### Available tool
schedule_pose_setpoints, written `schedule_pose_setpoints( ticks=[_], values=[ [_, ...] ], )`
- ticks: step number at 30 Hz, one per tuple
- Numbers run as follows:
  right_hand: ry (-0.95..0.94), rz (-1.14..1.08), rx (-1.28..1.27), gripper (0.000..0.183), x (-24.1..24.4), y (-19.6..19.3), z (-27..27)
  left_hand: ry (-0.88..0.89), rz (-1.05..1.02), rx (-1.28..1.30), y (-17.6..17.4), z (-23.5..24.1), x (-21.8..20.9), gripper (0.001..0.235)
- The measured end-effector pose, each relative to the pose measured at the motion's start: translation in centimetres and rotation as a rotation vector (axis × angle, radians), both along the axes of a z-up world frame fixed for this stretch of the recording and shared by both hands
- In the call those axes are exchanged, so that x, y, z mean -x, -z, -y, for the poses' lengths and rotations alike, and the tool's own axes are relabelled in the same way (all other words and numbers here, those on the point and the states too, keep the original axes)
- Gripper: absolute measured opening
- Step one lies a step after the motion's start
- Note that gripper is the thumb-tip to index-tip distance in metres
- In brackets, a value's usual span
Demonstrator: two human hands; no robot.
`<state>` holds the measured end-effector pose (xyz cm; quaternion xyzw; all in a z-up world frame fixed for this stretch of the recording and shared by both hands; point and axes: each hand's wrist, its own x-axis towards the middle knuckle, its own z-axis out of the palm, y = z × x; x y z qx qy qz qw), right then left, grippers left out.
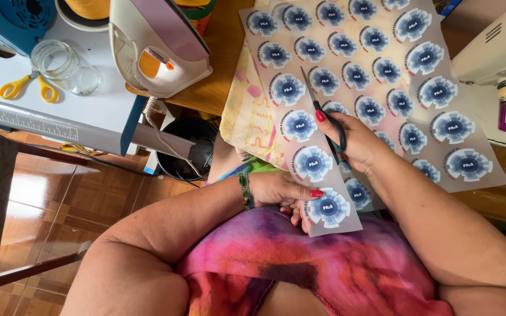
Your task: Cutting out circular printed patches from a fabric sheet using scissors
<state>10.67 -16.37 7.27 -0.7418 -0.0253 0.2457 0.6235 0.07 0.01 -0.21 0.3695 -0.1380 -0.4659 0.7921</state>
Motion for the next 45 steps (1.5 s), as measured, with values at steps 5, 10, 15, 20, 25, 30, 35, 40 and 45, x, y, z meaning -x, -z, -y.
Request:
schedule_pose_setpoints(
  ticks=[5, 10, 15, 20, 25, 30, 35, 40, 45],
  values=[
    [-0.011, 0.033, -0.030, 0.040, -0.8, 1.1, -0.3, 0.004, 0.001, -0.005, 0.3, -0.1, -0.2, 0.039],
    [-0.017, 0.018, 0.061, 0.046, -1.2, 0.1, -0.1, 0.014, 0.013, -0.015, 0.1, -0.2, -0.2, 0.037],
    [-0.039, 0.014, 0.052, 0.046, -1.8, -0.5, -0.7, 0.022, 0.008, -0.006, 0.1, -0.1, -0.1, 0.037],
    [-0.031, 0.029, 0.058, 0.045, -2.4, 0.5, -0.6, 0.027, 0.008, -0.020, 0.0, -0.2, -0.1, 0.037],
    [-0.023, 0.051, 0.051, 0.044, -3.2, 0.2, -1.1, 0.040, 0.030, -0.018, -0.7, 0.2, -0.1, 0.036],
    [-0.048, 0.063, 0.046, 0.044, -4.4, 1.8, -0.8, 0.058, 0.054, -0.024, -1.2, 0.1, -0.2, 0.040],
    [-0.005, 0.052, 0.031, 0.044, -4.5, 2.0, -1.2, 0.061, 0.041, -0.038, -0.8, 0.1, -0.2, 0.040],
    [-0.003, 0.064, 0.034, 0.046, -5.7, 1.0, -2.5, 0.071, 0.058, -0.038, -0.5, 0.3, -0.1, 0.038],
    [-0.007, 0.038, 0.031, 0.044, -5.6, 2.1, -1.7, 0.072, 0.048, -0.046, -0.8, 0.0, -0.2, 0.040]
  ],
)
